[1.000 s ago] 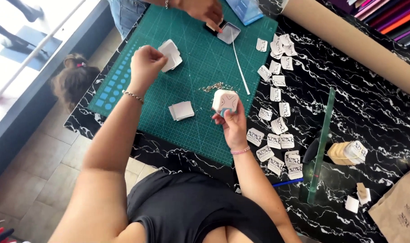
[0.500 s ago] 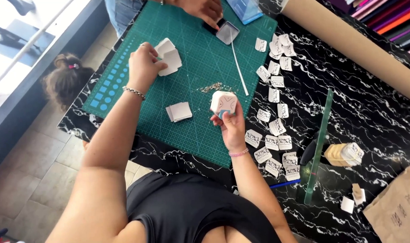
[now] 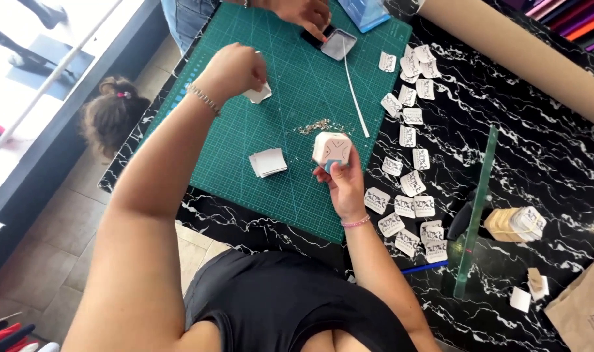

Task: Cutting paper strips with a rotary cutter and ruler, then folding and assembling the paper into small boxes.

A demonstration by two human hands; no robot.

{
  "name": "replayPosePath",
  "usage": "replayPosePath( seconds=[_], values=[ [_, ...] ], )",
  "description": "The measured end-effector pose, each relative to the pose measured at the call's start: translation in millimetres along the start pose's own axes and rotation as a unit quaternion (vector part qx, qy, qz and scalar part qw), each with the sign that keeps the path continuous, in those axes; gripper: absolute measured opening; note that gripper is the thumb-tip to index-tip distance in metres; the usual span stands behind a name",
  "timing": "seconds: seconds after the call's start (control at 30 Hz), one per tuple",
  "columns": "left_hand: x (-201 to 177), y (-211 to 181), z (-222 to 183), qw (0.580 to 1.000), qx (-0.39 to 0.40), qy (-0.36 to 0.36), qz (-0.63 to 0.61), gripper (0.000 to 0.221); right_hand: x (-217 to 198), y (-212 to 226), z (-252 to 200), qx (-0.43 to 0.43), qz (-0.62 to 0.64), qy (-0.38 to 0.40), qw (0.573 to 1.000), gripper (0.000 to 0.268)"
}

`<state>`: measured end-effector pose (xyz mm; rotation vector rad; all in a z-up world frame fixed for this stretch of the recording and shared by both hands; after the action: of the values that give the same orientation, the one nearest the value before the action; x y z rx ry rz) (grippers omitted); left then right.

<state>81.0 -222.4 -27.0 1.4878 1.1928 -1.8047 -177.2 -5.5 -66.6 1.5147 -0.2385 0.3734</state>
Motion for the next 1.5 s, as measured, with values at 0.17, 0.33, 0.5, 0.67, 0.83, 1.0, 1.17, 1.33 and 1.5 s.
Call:
replayPosePath(
  seconds=[0.17,0.33,0.5,0.67,0.83,1.0,1.17,1.33,1.5],
  values=[
    [12.0,1.7,28.9,0.985,0.063,0.051,0.149,0.038,-5.3,-5.4,-1.4,-0.004,0.012,0.008,1.000,0.059],
    [6.0,1.2,24.1,0.981,-0.017,0.111,0.159,0.088,-7.4,-7.4,1.9,0.001,0.029,0.005,1.000,0.060],
    [14.6,10.0,24.5,0.988,-0.011,0.116,0.103,0.073,-5.8,-5.7,2.4,0.001,0.028,0.010,1.000,0.063],
    [14.0,-4.6,11.8,0.989,-0.022,0.135,0.050,0.063,-4.8,-8.2,-0.6,0.004,0.024,0.001,1.000,0.063],
    [-2.3,-14.1,-3.4,0.997,-0.026,0.066,-0.011,0.037,-7.7,-8.8,9.6,-0.046,0.018,-0.001,0.999,0.063],
    [-40.0,-20.9,-54.8,0.991,-0.047,-0.026,-0.123,0.023,-8.6,-8.6,4.1,-0.012,0.028,0.009,0.999,0.062],
    [0.6,11.0,-89.1,0.976,-0.065,-0.133,-0.158,0.034,-6.1,-7.7,4.6,-0.020,0.024,0.007,1.000,0.061],
    [21.7,16.2,-111.2,0.960,-0.036,-0.233,-0.154,0.032,-4.9,-9.4,2.2,-0.003,0.025,0.006,1.000,0.061],
    [5.1,44.8,-96.9,0.922,-0.038,-0.361,-0.134,0.025,-1.3,-4.4,1.4,-0.024,0.024,-0.010,0.999,0.061]
  ],
)
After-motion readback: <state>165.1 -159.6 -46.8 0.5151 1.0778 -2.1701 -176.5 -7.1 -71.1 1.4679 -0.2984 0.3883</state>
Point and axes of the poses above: each hand's wrist, its own z-axis towards the middle knuckle, its own x-axis out of the palm, y = z × x, the point moved 3 cm from there along z, towards the middle knuckle, and after that the axes turned 1 degree about x, right-handed, at the moved point
